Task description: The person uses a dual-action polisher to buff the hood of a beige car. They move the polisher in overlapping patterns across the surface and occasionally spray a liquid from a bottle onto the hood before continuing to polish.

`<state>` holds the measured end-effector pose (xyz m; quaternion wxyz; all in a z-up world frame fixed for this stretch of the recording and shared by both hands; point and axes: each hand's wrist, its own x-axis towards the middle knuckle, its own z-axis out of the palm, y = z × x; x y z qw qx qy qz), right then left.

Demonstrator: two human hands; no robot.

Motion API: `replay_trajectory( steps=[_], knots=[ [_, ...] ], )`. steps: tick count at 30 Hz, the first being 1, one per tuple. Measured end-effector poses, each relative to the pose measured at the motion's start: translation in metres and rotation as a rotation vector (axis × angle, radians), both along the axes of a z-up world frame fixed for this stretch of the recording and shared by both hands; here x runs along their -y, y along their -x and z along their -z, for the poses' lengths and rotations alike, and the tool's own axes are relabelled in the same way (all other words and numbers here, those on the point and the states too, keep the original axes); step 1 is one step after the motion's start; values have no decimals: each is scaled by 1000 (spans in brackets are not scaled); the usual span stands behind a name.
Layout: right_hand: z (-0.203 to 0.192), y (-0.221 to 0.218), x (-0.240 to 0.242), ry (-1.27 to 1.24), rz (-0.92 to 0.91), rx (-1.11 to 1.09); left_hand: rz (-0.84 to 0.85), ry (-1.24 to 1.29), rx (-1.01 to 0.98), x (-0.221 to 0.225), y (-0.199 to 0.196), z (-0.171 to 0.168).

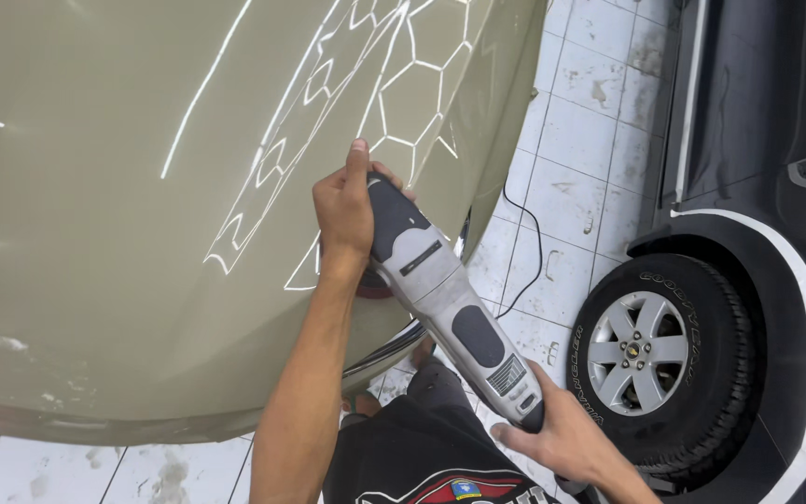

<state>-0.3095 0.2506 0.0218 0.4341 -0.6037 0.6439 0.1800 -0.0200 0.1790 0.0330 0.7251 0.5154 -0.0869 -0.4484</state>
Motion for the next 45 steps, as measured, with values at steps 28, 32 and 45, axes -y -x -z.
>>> replay_trajectory(
  steps=[28,32,45],
  knots=[
    [101,49,15,50,-301,287,-273,110,323,-81,37,66],
    [94,57,61,-5,-51,414,-123,41,442,2,61,37],
    [148,69,320,12,-58,560,-191,-32,556,242,80,24]
  ],
)
